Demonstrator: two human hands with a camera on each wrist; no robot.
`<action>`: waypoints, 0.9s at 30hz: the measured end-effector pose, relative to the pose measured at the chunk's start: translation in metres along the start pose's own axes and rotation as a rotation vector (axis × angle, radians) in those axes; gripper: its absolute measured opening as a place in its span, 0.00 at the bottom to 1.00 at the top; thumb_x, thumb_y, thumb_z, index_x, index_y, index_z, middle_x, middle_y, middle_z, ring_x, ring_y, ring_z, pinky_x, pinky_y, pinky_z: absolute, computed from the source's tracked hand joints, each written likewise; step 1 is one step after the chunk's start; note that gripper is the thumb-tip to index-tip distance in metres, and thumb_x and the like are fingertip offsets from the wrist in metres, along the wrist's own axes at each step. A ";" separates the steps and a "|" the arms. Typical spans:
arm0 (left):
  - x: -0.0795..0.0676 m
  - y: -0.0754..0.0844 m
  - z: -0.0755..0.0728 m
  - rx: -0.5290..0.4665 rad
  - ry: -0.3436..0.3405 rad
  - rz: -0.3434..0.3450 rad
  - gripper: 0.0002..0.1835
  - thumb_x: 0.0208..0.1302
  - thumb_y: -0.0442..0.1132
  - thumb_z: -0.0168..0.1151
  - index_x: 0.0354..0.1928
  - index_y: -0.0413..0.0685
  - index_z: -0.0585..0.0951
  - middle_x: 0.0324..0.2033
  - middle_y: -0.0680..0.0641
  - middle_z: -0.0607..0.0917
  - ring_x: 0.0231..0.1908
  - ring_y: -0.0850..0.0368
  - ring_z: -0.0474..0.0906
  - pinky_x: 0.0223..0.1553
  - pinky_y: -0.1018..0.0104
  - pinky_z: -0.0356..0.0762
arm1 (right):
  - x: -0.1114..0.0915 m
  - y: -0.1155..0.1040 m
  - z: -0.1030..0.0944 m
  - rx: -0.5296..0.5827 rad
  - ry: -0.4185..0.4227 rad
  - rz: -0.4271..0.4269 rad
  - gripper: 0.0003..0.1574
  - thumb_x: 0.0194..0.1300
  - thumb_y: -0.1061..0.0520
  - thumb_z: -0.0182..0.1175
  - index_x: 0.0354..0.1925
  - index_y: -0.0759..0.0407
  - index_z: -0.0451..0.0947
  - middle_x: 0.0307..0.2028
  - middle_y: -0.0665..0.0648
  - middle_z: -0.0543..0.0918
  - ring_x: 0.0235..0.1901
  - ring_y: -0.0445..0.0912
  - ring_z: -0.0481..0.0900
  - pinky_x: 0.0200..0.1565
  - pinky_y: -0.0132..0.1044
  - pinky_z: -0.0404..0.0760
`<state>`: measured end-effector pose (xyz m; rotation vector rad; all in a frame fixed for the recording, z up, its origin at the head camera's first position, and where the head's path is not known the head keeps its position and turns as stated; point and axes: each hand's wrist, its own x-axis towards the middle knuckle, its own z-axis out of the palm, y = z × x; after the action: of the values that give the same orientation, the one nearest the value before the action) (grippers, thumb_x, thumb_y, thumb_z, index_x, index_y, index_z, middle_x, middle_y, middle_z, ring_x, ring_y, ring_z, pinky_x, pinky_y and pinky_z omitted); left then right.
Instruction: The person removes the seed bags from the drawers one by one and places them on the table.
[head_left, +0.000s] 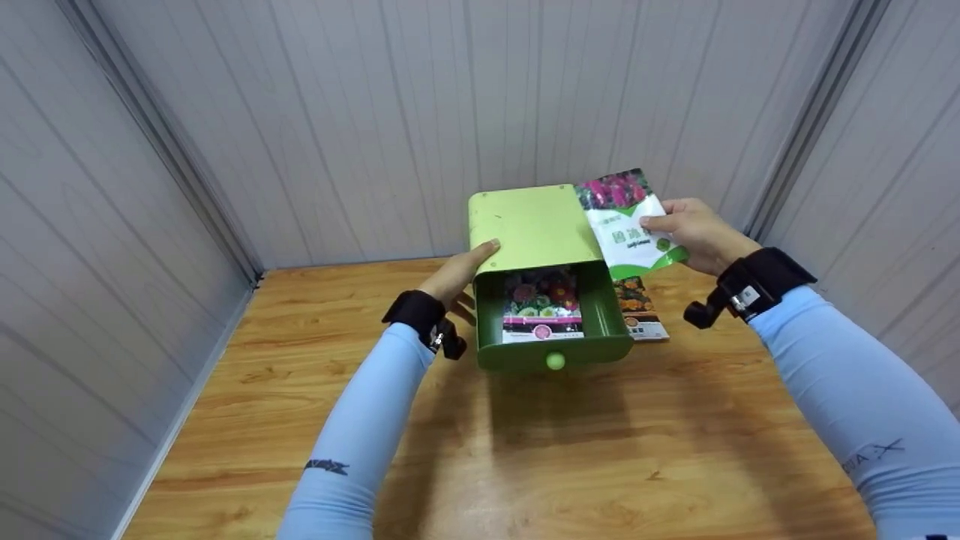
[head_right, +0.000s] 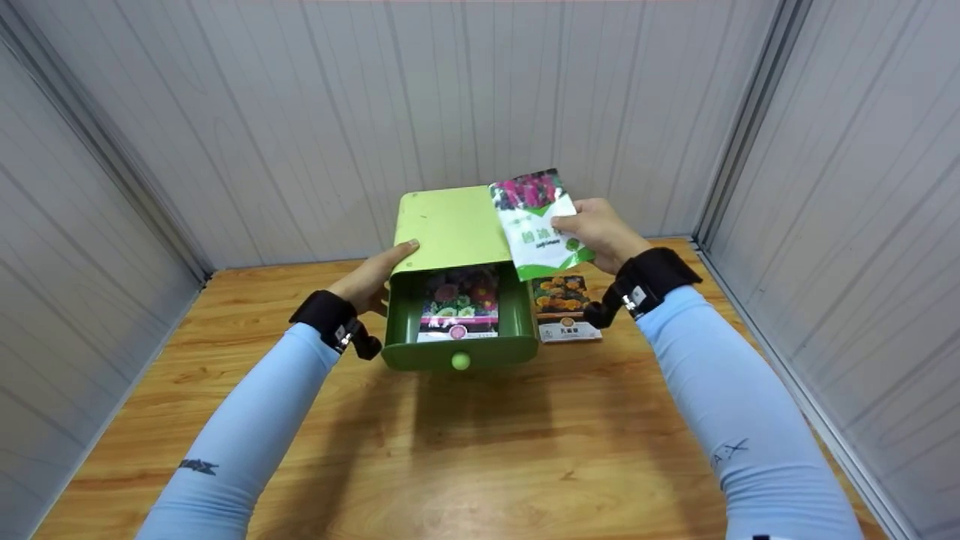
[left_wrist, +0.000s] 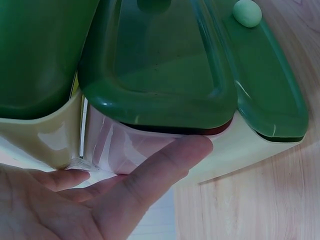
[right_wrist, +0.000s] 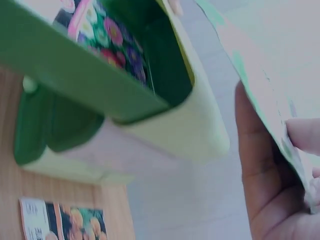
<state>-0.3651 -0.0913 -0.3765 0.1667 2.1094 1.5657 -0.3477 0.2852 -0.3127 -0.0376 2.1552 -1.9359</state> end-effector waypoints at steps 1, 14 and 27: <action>0.000 0.000 0.000 0.000 0.001 0.000 0.49 0.77 0.76 0.48 0.89 0.60 0.51 0.86 0.37 0.54 0.68 0.20 0.72 0.64 0.30 0.81 | 0.002 0.002 -0.003 -0.001 0.020 -0.012 0.21 0.87 0.59 0.52 0.69 0.71 0.70 0.38 0.49 0.92 0.40 0.42 0.93 0.48 0.37 0.92; -0.006 0.001 -0.001 0.013 0.005 0.009 0.50 0.78 0.75 0.47 0.90 0.57 0.50 0.86 0.37 0.54 0.68 0.20 0.72 0.64 0.31 0.81 | 0.013 0.026 -0.039 -0.198 0.140 -0.042 0.30 0.88 0.57 0.49 0.75 0.77 0.63 0.34 0.40 0.89 0.36 0.36 0.90 0.45 0.33 0.92; -0.006 0.002 0.000 -0.003 0.013 -0.005 0.50 0.78 0.75 0.48 0.88 0.53 0.55 0.83 0.35 0.60 0.69 0.20 0.72 0.64 0.31 0.81 | 0.016 0.066 -0.068 -0.478 0.206 -0.014 0.28 0.87 0.55 0.50 0.68 0.79 0.71 0.32 0.44 0.82 0.30 0.36 0.77 0.35 0.30 0.81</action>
<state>-0.3605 -0.0927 -0.3725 0.1508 2.1155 1.5714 -0.3672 0.3562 -0.3744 0.0655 2.7123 -1.4396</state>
